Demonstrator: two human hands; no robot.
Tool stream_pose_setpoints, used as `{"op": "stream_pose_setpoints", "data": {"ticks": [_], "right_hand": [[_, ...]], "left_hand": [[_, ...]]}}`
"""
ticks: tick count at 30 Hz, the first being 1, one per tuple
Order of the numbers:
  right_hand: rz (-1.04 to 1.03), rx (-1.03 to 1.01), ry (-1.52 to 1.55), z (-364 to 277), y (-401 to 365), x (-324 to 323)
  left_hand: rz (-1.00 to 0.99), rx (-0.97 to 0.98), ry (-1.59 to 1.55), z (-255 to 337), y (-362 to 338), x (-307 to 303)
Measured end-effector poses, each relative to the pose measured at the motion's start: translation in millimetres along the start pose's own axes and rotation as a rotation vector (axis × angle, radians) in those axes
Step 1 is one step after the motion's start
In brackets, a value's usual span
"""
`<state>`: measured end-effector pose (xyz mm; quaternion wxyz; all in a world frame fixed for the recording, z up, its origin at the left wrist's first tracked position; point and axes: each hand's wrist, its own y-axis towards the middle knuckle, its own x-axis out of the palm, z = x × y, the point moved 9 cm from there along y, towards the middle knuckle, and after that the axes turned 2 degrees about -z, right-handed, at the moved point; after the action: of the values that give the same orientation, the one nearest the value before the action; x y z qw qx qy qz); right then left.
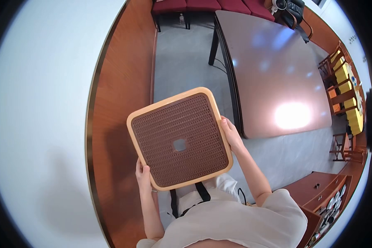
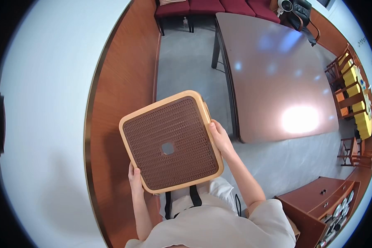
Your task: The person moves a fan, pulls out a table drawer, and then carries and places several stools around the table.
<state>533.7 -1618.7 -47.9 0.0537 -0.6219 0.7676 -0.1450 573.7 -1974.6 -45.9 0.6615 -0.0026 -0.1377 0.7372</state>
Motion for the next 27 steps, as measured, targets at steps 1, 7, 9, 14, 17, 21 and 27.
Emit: {"op": "stream_pose_setpoints", "data": {"ticks": [1,7,9,14,17,21,27], "right_hand": [[0.019,0.004,-0.04,-4.3,18.6,-2.5],[0.099,0.064,-0.109,-22.3,176.0,-9.9],[0.142,0.116,-0.065,-14.9,232.4,-16.8],[0.267,0.179,-0.015,42.9,409.1,-37.6],[0.323,0.295,-0.071,81.2,514.1,-58.5],[0.334,0.259,-0.12,117.6,616.8,-82.2],[0.354,0.262,-0.166,146.9,717.8,-95.8]], "left_hand": [[-0.029,0.01,0.011,1.5,22.0,9.4],[-0.128,-0.079,0.055,-15.5,215.5,69.1],[-0.191,-0.104,0.062,-32.2,280.8,92.5],[-0.287,-0.192,0.072,-108.5,471.2,143.9],[-0.339,-0.207,0.119,-158.3,574.2,182.3],[-0.301,-0.297,0.163,-208.6,662.2,218.7],[-0.324,-0.379,0.176,-281.4,756.3,248.0]]}}
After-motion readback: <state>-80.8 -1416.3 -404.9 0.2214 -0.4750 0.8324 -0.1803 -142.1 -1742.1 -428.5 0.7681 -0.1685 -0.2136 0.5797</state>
